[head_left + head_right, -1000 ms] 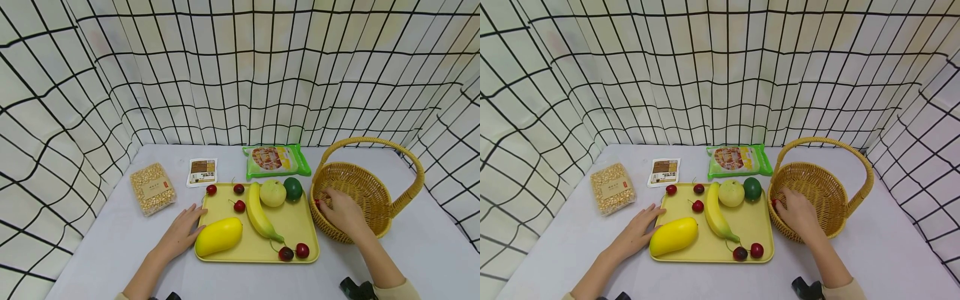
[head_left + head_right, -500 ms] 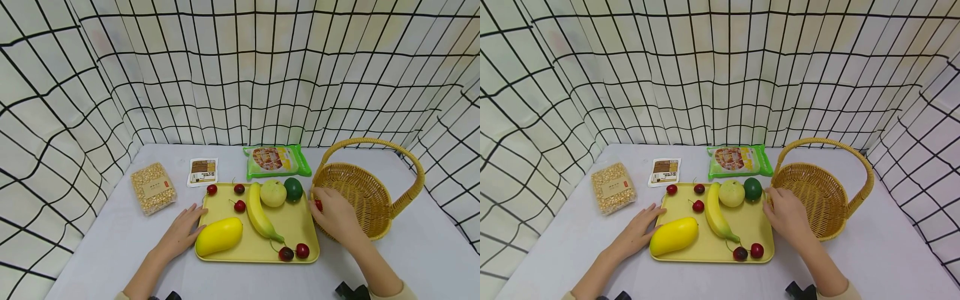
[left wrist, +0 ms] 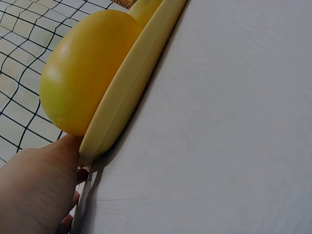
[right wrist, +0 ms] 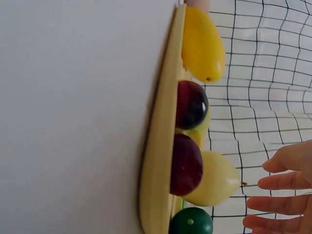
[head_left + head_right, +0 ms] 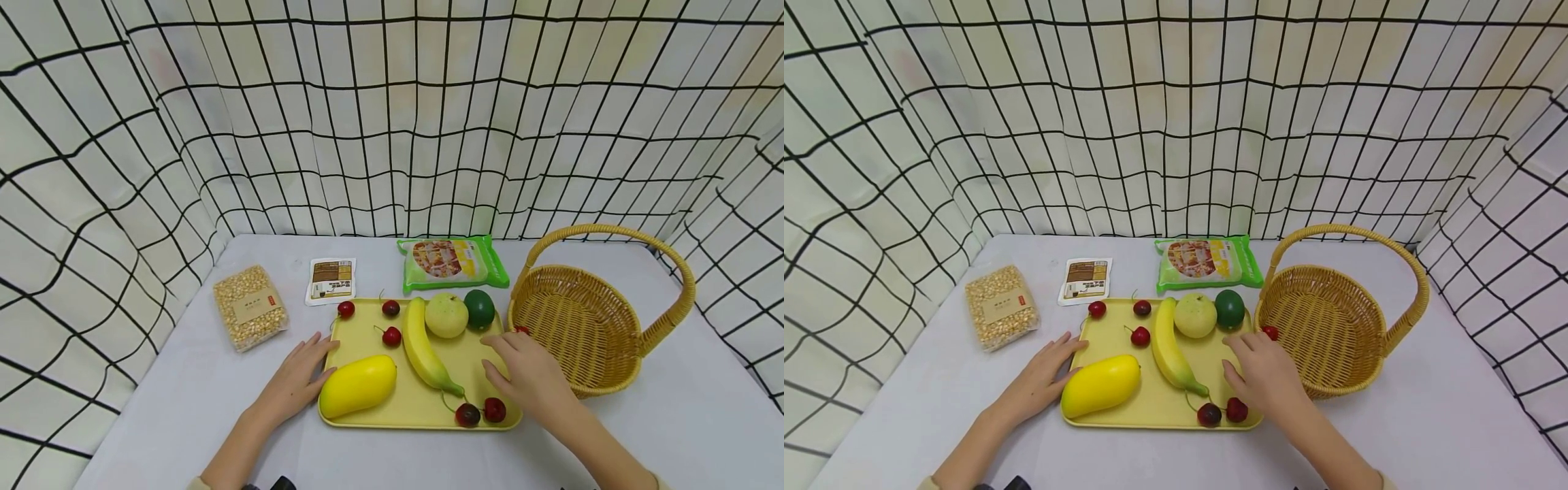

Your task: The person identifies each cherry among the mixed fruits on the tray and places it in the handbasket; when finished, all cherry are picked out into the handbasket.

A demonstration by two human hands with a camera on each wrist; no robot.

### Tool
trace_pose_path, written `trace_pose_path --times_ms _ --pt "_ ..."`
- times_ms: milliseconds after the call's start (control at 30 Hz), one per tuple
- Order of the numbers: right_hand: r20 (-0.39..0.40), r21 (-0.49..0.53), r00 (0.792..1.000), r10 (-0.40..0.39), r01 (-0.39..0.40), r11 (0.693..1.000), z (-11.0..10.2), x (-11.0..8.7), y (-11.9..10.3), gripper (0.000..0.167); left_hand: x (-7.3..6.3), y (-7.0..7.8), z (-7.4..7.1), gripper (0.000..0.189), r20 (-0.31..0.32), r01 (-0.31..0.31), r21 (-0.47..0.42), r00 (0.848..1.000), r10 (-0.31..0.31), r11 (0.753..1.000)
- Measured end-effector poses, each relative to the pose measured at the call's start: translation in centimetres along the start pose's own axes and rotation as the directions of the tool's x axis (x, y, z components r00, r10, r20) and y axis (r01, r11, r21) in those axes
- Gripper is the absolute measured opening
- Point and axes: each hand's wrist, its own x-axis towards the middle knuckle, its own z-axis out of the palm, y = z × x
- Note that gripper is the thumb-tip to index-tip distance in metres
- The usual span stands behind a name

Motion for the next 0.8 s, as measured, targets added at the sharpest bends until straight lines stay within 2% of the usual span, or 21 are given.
trace_pose_path --times_ms 133,300,500,633,800 --pt "0.028 0.013 0.999 -0.021 0.021 1.000 0.3 -0.6 -0.6 0.028 0.0 0.0 -0.1 0.044 0.003 0.000 -0.002 1.000 0.000 1.000" --pt "0.021 0.043 0.998 -0.061 0.060 0.997 0.8 -1.2 -1.0 0.027 0.1 0.1 -0.1 0.044 0.001 -0.001 -0.009 1.000 0.001 1.000" --pt "0.027 0.131 0.993 -0.116 0.112 0.985 1.7 -1.9 -1.3 0.024 0.1 0.0 0.1 0.044 0.000 -0.003 -0.007 1.000 0.003 1.000" --pt "0.072 0.168 0.987 -0.147 0.133 0.977 2.1 -2.2 -1.2 0.024 0.0 0.0 0.1 0.044 0.000 -0.001 -0.003 1.000 0.001 1.000" --pt "0.183 0.198 0.967 -0.176 0.139 0.970 2.5 -2.4 -1.0 0.031 0.0 0.0 0.1 0.044 -0.004 0.005 -0.006 1.000 -0.005 1.000"
